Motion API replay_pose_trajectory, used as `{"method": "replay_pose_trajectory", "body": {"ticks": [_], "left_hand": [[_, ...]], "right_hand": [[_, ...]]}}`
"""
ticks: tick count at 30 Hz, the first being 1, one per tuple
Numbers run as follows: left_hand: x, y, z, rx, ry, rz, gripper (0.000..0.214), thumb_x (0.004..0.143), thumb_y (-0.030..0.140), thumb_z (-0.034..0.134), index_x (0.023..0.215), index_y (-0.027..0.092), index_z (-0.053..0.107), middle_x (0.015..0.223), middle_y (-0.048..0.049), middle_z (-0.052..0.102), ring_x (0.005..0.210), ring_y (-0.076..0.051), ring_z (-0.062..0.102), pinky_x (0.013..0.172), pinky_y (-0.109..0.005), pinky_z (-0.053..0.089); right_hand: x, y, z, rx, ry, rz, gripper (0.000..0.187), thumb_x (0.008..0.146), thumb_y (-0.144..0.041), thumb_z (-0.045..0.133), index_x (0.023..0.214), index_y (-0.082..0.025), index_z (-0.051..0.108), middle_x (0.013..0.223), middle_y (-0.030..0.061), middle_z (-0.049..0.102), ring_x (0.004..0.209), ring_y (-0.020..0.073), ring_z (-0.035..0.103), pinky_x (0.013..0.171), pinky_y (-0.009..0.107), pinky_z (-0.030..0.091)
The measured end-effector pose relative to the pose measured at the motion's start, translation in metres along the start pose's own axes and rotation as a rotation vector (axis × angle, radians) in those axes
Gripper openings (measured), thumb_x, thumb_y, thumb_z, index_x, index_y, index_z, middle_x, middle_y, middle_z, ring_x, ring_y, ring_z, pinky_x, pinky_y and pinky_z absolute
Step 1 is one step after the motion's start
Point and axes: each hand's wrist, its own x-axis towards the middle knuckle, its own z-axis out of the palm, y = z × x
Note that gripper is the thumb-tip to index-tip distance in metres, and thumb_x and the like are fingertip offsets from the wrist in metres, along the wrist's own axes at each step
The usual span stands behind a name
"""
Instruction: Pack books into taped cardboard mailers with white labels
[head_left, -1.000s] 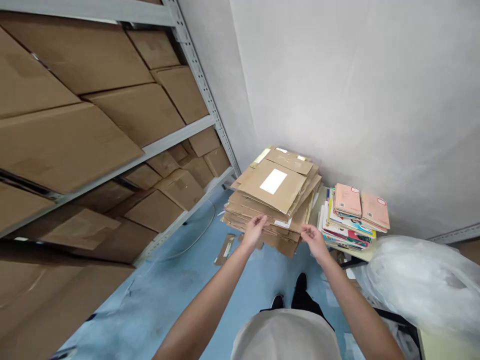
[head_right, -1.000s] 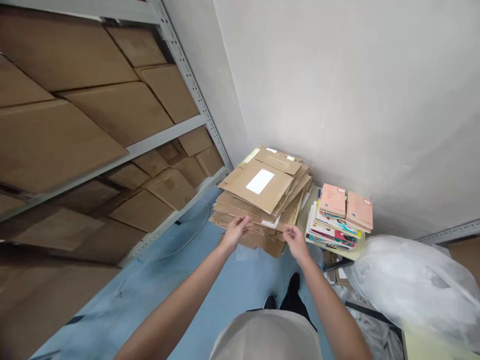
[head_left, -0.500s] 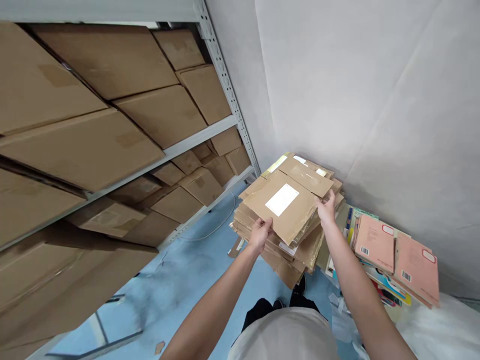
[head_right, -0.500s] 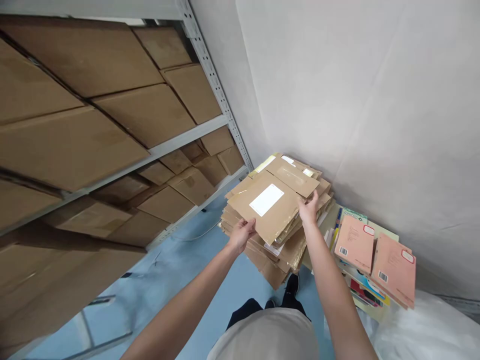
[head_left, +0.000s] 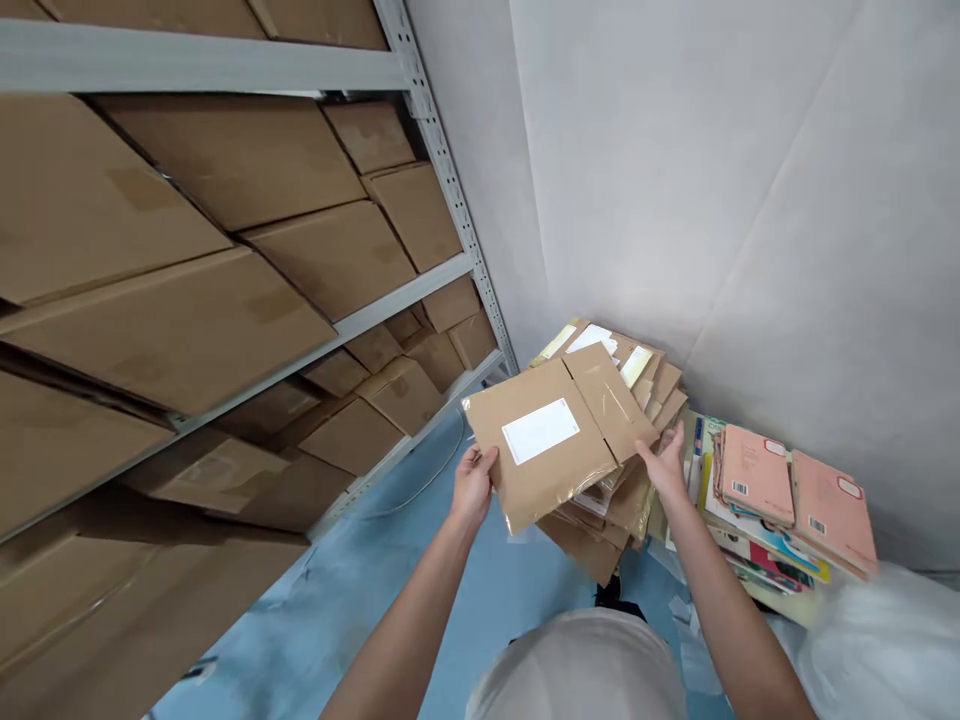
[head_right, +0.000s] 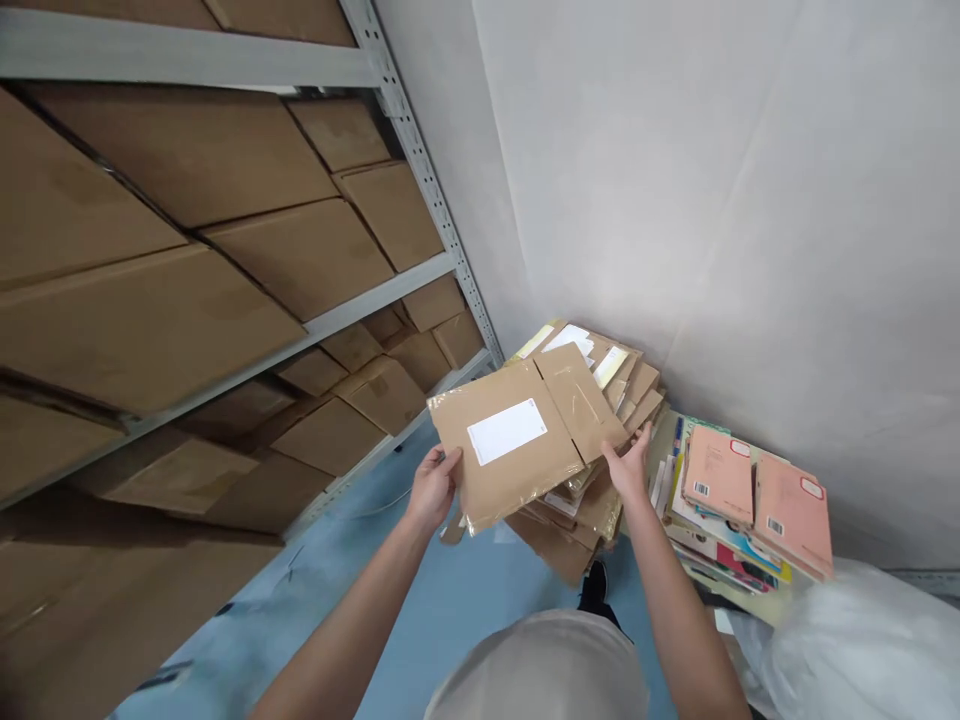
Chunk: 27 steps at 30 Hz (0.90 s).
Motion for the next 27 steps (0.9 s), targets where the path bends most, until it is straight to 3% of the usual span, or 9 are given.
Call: {"method": "replay_pose_trajectory", "body": {"ticks": [3, 5, 9, 12, 16, 18, 23, 27], "left_hand": [[-0.008, 0.018, -0.023, -0.002, -0.071, 0.077, 0.047, 0.045, 0.037, 0.086, 0.08, 0.023, 0.058, 0.073, 0.004, 0.069, 0.06, -0.012, 0.062, 0.059, -0.022, 0.048], [-0.014, 0.031, -0.043, 0.02, -0.129, 0.107, 0.049, 0.043, 0.041, 0.088, 0.079, 0.023, 0.059, 0.071, 0.0034, 0.069, 0.06, -0.013, 0.062, 0.061, -0.023, 0.049], [-0.025, 0.046, -0.071, 0.105, -0.278, 0.136, 0.049, 0.042, 0.046, 0.088, 0.077, 0.025, 0.061, 0.069, 0.0017, 0.068, 0.062, -0.015, 0.062, 0.063, -0.026, 0.051], [-0.037, 0.037, -0.069, 0.201, -0.426, 0.108, 0.046, 0.043, 0.046, 0.088, 0.072, 0.024, 0.061, 0.063, 0.0022, 0.063, 0.059, -0.014, 0.058, 0.061, -0.024, 0.049], [-0.059, 0.002, -0.041, 0.343, -0.678, 0.098, 0.042, 0.049, 0.047, 0.085, 0.067, 0.021, 0.058, 0.053, 0.0059, 0.052, 0.052, -0.009, 0.05, 0.054, -0.019, 0.043], [-0.074, -0.02, -0.02, 0.389, -0.803, 0.114, 0.042, 0.053, 0.05, 0.082, 0.068, 0.02, 0.056, 0.052, 0.0065, 0.05, 0.051, -0.009, 0.049, 0.053, -0.019, 0.042], [-0.121, -0.077, 0.037, 0.5, -1.107, 0.206, 0.042, 0.063, 0.057, 0.073, 0.067, 0.019, 0.056, 0.061, 0.0014, 0.059, 0.058, -0.013, 0.055, 0.059, -0.023, 0.047], [-0.17, -0.123, 0.08, 0.606, -1.242, 0.29, 0.042, 0.069, 0.06, 0.067, 0.074, 0.02, 0.058, 0.075, -0.0026, 0.066, 0.077, -0.019, 0.064, 0.076, -0.031, 0.053]], "right_hand": [[-0.031, -0.019, -0.022, -0.14, -0.03, -0.137, 0.099, 0.061, -0.05, 0.076, 0.145, -0.021, 0.032, 0.15, 0.0161, 0.034, 0.14, 0.0339, 0.031, 0.115, 0.054, 0.023], [-0.055, -0.033, -0.033, -0.13, -0.046, -0.189, 0.098, 0.063, -0.051, 0.076, 0.146, -0.023, 0.032, 0.151, 0.0149, 0.035, 0.14, 0.0329, 0.031, 0.115, 0.054, 0.023], [-0.112, -0.055, -0.053, 0.105, -0.078, -0.198, 0.098, 0.066, -0.053, 0.075, 0.147, -0.026, 0.027, 0.146, 0.0151, 0.042, 0.129, 0.0304, 0.048, 0.106, 0.051, 0.037], [-0.156, -0.062, -0.076, 0.264, -0.023, -0.188, 0.087, 0.067, -0.051, 0.076, 0.141, -0.028, 0.036, 0.138, 0.0128, 0.052, 0.117, 0.0271, 0.057, 0.098, 0.044, 0.045], [-0.21, -0.051, -0.125, 0.284, 0.244, -0.139, 0.051, 0.071, -0.05, 0.073, 0.113, -0.027, 0.056, 0.108, 0.0058, 0.069, 0.097, 0.0219, 0.064, 0.086, 0.035, 0.05], [-0.236, -0.038, -0.157, 0.272, 0.388, -0.1, 0.037, 0.073, -0.05, 0.072, 0.097, -0.025, 0.059, 0.091, 0.0024, 0.071, 0.084, 0.0195, 0.064, 0.078, 0.032, 0.05], [-0.303, -0.003, -0.227, 0.284, 0.701, -0.054, 0.032, 0.072, -0.05, 0.072, 0.085, -0.025, 0.058, 0.079, -0.0007, 0.067, 0.074, 0.0166, 0.06, 0.073, 0.03, 0.047], [-0.354, 0.017, -0.269, 0.273, 0.938, -0.095, 0.03, 0.073, -0.049, 0.072, 0.083, -0.025, 0.058, 0.075, -0.002, 0.064, 0.07, 0.0155, 0.057, 0.071, 0.03, 0.046]]}}
